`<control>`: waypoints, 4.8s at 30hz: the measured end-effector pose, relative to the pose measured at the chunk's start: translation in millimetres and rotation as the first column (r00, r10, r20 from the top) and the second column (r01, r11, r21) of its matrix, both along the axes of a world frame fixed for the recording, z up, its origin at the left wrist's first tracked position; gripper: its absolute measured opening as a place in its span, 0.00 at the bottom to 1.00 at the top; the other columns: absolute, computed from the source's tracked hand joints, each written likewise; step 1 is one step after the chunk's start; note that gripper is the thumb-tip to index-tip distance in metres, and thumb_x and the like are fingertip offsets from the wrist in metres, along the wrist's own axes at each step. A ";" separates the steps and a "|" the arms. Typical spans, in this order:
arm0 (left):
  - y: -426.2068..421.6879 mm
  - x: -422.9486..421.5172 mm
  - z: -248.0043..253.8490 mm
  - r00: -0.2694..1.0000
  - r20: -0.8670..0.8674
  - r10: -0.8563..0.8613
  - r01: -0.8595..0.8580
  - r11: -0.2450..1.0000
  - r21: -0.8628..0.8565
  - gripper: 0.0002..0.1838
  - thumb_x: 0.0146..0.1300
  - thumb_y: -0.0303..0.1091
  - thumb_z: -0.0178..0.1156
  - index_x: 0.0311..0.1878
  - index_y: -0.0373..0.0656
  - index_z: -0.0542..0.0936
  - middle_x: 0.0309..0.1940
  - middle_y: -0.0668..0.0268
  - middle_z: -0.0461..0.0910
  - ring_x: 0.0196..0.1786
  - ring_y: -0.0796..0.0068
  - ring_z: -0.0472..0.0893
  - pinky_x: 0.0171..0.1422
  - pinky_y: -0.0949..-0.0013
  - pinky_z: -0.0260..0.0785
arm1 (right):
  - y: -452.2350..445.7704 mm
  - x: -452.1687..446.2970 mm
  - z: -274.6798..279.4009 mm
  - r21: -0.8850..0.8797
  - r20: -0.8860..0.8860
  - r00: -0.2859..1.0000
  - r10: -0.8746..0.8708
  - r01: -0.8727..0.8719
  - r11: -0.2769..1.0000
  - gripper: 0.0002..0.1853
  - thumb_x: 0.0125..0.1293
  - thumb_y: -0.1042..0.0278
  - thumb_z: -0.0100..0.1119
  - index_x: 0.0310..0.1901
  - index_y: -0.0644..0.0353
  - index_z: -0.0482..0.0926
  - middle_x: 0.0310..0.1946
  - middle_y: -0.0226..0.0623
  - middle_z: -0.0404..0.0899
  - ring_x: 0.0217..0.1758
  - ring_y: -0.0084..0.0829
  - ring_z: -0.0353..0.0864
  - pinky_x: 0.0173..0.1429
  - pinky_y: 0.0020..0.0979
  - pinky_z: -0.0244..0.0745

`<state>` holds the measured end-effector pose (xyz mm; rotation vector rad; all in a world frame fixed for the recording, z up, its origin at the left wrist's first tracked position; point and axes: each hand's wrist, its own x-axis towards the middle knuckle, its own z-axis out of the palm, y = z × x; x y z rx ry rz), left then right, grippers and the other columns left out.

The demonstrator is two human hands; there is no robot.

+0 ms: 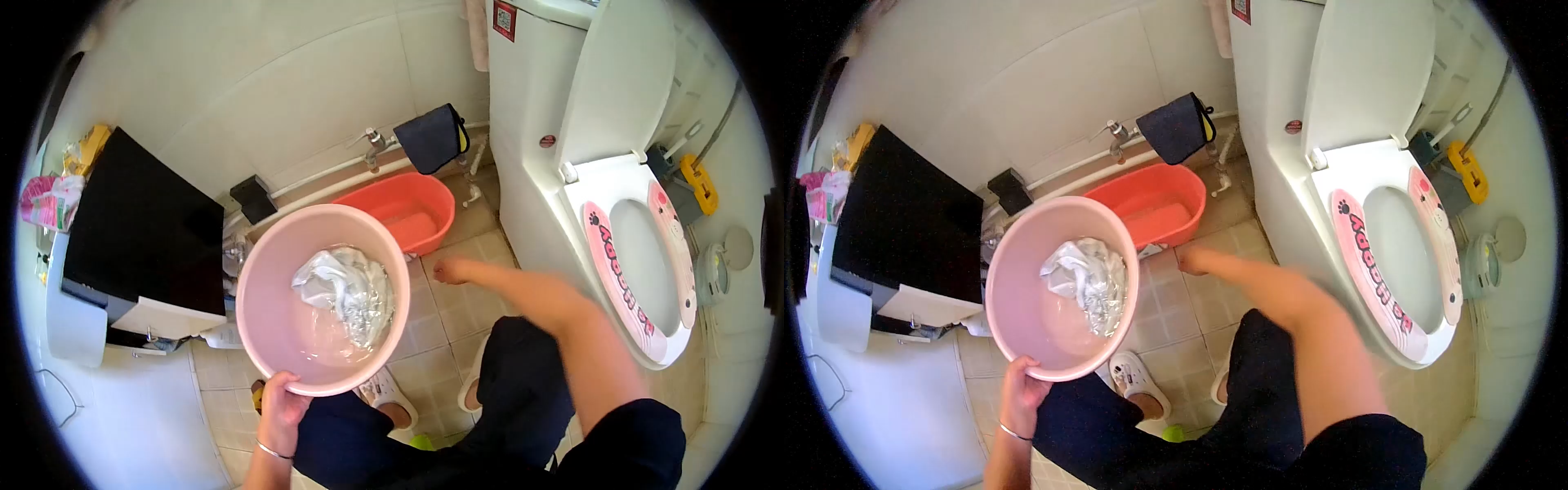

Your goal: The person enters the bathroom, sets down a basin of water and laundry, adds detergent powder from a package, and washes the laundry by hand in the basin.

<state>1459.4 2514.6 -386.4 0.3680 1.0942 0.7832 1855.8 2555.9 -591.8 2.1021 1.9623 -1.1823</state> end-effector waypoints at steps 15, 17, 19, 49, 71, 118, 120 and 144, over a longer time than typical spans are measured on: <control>29.5 -19.5 -33.5 0.952 -0.070 0.298 -0.295 0.954 0.050 0.26 0.43 0.20 0.51 0.51 0.34 0.66 0.47 0.56 0.72 0.50 0.57 0.75 0.57 0.53 0.70 | 66.9 -84.0 -109.5 -0.580 -0.604 -0.291 -0.743 0.799 0.159 0.11 0.61 0.57 0.49 0.30 0.56 0.68 0.18 0.30 0.68 0.15 0.24 0.68 0.18 0.28 0.71; 29.6 -20.1 -34.6 0.945 -0.069 0.321 -0.319 0.947 0.035 0.25 0.43 0.20 0.52 0.50 0.34 0.67 0.47 0.56 0.72 0.50 0.58 0.75 0.55 0.55 0.72 | 32.3 -93.4 -103.6 -0.623 -0.591 -0.385 -0.708 0.776 0.098 0.11 0.61 0.57 0.49 0.29 0.56 0.68 0.18 0.30 0.68 0.15 0.24 0.68 0.17 0.27 0.71; 29.2 -20.3 -36.6 0.954 -0.050 0.296 -0.295 0.955 0.027 0.25 0.43 0.21 0.52 0.50 0.35 0.68 0.47 0.55 0.72 0.51 0.58 0.75 0.54 0.56 0.73 | -0.3 -97.4 -101.4 -0.572 -0.549 -0.311 -0.776 0.816 0.078 0.10 0.61 0.59 0.49 0.29 0.56 0.68 0.17 0.29 0.67 0.13 0.23 0.66 0.16 0.26 0.70; -26.0 81.4 -201.9 0.994 0.112 -0.010 0.040 0.963 -0.268 0.09 0.45 0.23 0.55 0.33 0.40 0.71 0.33 0.62 0.73 0.39 0.63 0.75 0.53 0.50 0.70 | -322.0 4.5 225.9 0.739 -0.275 0.762 -0.586 0.557 0.378 0.21 0.57 0.78 0.54 0.54 0.64 0.67 0.45 0.43 0.75 0.54 0.36 0.72 0.56 0.33 0.66; -26.1 87.5 -190.4 0.998 0.016 0.052 -0.046 0.959 -0.279 0.04 0.44 0.22 0.51 0.26 0.41 0.70 0.25 0.63 0.71 0.31 0.65 0.74 0.51 0.49 0.72 | -234.9 177.3 491.2 0.838 0.545 0.246 -0.801 -0.185 0.514 0.12 0.50 0.65 0.58 0.36 0.58 0.73 0.37 0.44 0.70 0.53 0.39 0.66 0.56 0.34 0.63; 46.0 -62.6 -34.4 0.937 0.045 0.348 -0.351 0.930 0.111 0.10 0.48 0.22 0.54 0.37 0.36 0.71 0.35 0.59 0.75 0.39 0.65 0.77 0.46 0.63 0.75 | -34.9 -41.7 20.0 0.623 -0.026 0.904 -0.426 0.348 0.701 0.15 0.60 0.56 0.54 0.33 0.61 0.75 0.26 0.47 0.77 0.30 0.46 0.76 0.35 0.42 0.70; 46.7 -67.7 -39.0 0.937 0.042 0.347 -0.349 0.934 0.074 0.12 0.48 0.21 0.54 0.39 0.35 0.70 0.36 0.59 0.75 0.39 0.64 0.77 0.46 0.62 0.75 | -27.0 -37.4 5.6 0.518 -0.241 0.771 -0.590 0.616 0.593 0.17 0.60 0.53 0.54 0.33 0.62 0.75 0.29 0.51 0.76 0.33 0.48 0.75 0.35 0.40 0.70; 37.6 -20.0 -35.4 0.976 0.073 0.203 -0.204 0.979 0.007 0.23 0.45 0.19 0.53 0.50 0.35 0.67 0.46 0.57 0.72 0.50 0.59 0.75 0.57 0.54 0.70 | -34.6 14.7 -86.1 0.129 -0.648 0.057 -0.759 0.991 -0.036 0.20 0.65 0.60 0.45 0.52 0.67 0.71 0.48 0.44 0.74 0.51 0.38 0.72 0.56 0.33 0.63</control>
